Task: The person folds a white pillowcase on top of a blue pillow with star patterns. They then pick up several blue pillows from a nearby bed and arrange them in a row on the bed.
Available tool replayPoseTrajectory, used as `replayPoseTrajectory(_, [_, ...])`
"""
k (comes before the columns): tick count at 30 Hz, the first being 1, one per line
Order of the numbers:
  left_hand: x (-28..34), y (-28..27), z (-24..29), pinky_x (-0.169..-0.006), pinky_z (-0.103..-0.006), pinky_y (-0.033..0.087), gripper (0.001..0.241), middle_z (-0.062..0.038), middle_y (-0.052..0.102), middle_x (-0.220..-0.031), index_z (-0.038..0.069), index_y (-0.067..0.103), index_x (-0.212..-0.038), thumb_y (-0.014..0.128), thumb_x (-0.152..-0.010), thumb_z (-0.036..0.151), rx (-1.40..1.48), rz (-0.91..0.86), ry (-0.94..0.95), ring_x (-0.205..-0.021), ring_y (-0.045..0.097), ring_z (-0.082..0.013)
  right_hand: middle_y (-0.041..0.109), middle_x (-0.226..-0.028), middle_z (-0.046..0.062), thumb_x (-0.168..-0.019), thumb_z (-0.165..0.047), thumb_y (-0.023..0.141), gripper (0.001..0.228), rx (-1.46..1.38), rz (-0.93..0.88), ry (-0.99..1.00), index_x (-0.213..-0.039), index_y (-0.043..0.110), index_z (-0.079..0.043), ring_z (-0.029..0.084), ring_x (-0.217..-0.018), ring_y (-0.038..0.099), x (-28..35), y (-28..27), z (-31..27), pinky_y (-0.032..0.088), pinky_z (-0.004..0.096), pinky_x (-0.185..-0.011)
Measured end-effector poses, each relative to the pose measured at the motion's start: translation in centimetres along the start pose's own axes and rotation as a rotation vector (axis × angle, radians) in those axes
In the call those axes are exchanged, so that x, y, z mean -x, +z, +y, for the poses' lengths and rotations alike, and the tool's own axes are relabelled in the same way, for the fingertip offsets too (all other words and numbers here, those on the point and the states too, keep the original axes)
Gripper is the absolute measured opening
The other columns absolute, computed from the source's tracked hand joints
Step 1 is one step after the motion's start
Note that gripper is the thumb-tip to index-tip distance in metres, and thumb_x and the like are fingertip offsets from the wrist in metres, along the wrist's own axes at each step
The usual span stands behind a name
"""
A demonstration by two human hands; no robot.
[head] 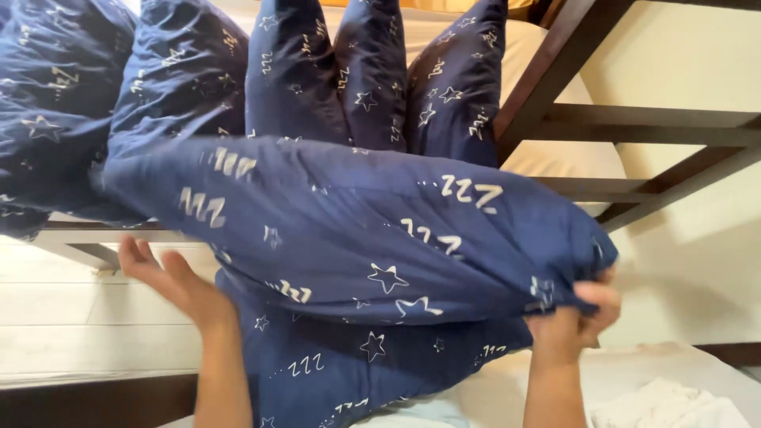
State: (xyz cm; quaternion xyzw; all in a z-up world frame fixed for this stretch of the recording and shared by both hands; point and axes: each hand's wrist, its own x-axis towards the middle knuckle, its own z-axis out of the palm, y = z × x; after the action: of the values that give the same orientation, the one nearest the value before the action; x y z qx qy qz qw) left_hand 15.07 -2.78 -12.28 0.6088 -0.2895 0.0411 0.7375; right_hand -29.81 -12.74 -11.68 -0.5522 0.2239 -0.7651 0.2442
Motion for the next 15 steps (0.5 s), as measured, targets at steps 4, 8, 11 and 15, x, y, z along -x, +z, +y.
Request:
replayPoseTrajectory(4, [-4.5, 2.5, -2.8, -0.132, -0.0446, 0.021, 0.095, -0.023, 0.023, -0.171, -0.004, 0.019, -0.162, 0.053, -0.105, 0.063, 0.156, -0.053, -0.155, -0.158, 0.029, -0.0341, 0.056, -0.135, 0.008, -0.099, -0.019, 0.072, 0.029, -0.439, -0.120, 0.151, -0.122, 0.054, -0.014, 0.024, -0.129, 0.053, 0.7, -3.1, -0.6, 0.043, 0.042, -0.118])
replayPoseTrajectory(8, [-4.7, 3.8, -8.7, -0.123, -0.0400, 0.023, 0.084, -0.019, 0.027, -0.163, 0.003, 0.039, -0.163, 0.043, -0.102, 0.061, -0.040, -0.188, -0.316, -0.150, 0.031, -0.0288, 0.051, -0.147, 0.005, -0.079, -0.041, 0.081, 0.079, -0.330, -0.043, 0.452, -0.147, 0.044, -0.027, 0.024, -0.134, 0.051, -5.6, 5.6, -7.4, 0.043, 0.045, -0.113])
replayPoseTrajectory(11, [-3.9, 5.1, -0.5, -0.116, -0.0456, 0.041, 0.066, -0.017, 0.059, -0.143, 0.002, 0.052, -0.142, 0.058, -0.099, 0.051, 0.330, -0.281, -0.634, -0.135, 0.055, -0.0323, 0.053, -0.142, 0.008, -0.089, -0.042, 0.074, 0.069, -0.133, 0.058, 0.476, -0.148, 0.045, -0.019, 0.024, -0.127, 0.051, -7.1, 3.1, -3.7, 0.043, 0.044, -0.108])
replayPoseTrajectory(15, [-5.7, 1.9, -1.7, -0.116, -0.0373, 0.037, 0.056, -0.005, 0.062, -0.131, 0.006, 0.061, -0.129, 0.052, -0.099, 0.052, 0.081, -0.335, -0.024, -0.129, 0.055, -0.0240, 0.056, -0.134, 0.011, -0.103, -0.044, 0.063, 0.060, 0.132, 0.172, 0.540, -0.149, 0.048, -0.007, 0.025, -0.119, 0.049, -5.8, -9.6, 7.0, 0.043, 0.042, -0.102])
